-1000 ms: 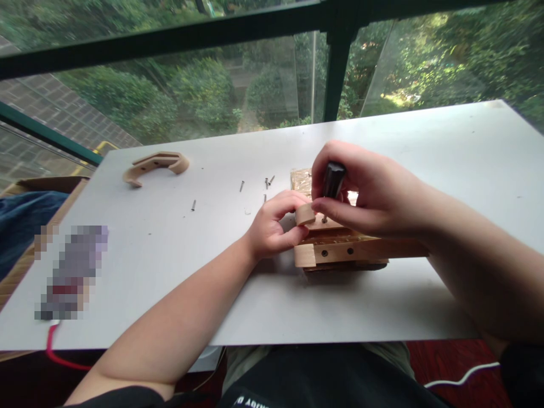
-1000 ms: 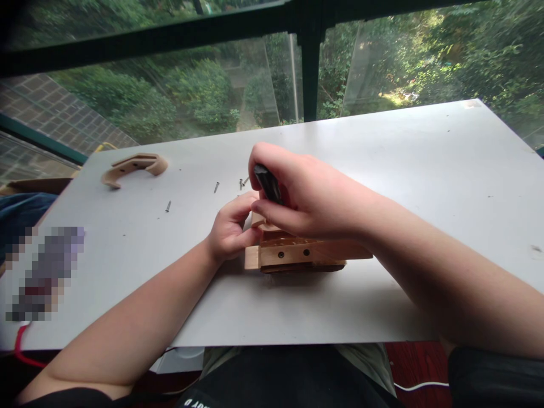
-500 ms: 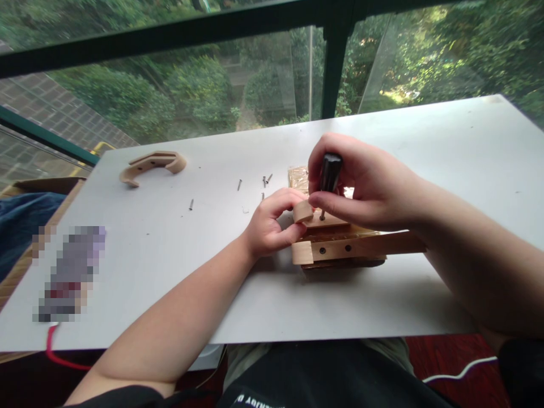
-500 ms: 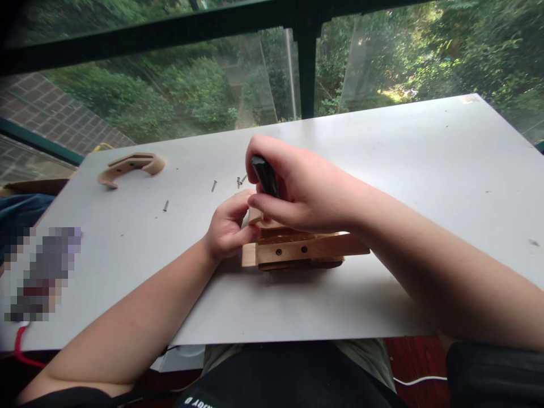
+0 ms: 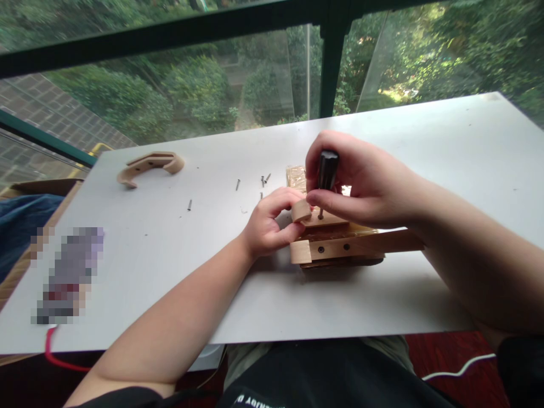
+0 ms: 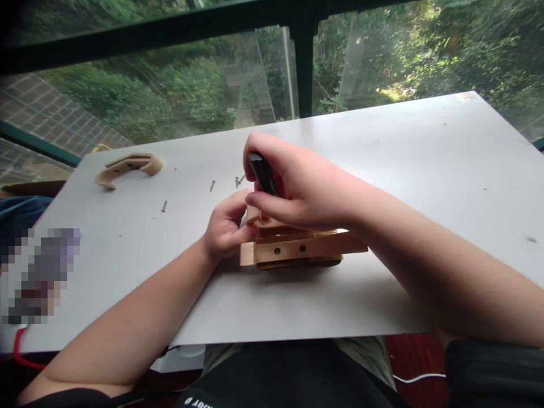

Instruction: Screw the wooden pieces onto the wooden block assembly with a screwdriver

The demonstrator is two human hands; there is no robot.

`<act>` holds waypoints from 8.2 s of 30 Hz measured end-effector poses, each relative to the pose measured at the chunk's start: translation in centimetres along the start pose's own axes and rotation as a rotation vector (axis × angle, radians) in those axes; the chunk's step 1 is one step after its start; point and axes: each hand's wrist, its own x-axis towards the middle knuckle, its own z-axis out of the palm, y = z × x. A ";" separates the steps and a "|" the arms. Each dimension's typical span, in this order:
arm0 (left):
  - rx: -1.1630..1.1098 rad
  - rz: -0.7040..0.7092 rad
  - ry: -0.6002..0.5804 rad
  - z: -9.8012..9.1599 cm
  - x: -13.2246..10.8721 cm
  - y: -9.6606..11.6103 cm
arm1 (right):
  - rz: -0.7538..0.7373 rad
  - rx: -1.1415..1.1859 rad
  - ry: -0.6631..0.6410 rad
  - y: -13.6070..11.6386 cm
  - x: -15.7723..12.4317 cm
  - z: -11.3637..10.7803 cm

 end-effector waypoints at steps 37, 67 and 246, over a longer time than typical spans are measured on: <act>0.016 0.014 0.011 0.1 0.0 -0.1 | 0.002 0.014 0.003 0.0 0.1 0.1; -0.005 0.021 0.009 0.1 -0.1 -0.3 | 0.030 0.051 -0.014 0.0 0.2 -0.1; -0.031 0.000 0.031 0.4 0.0 0.1 | 0.056 0.081 0.039 -0.8 0.2 0.1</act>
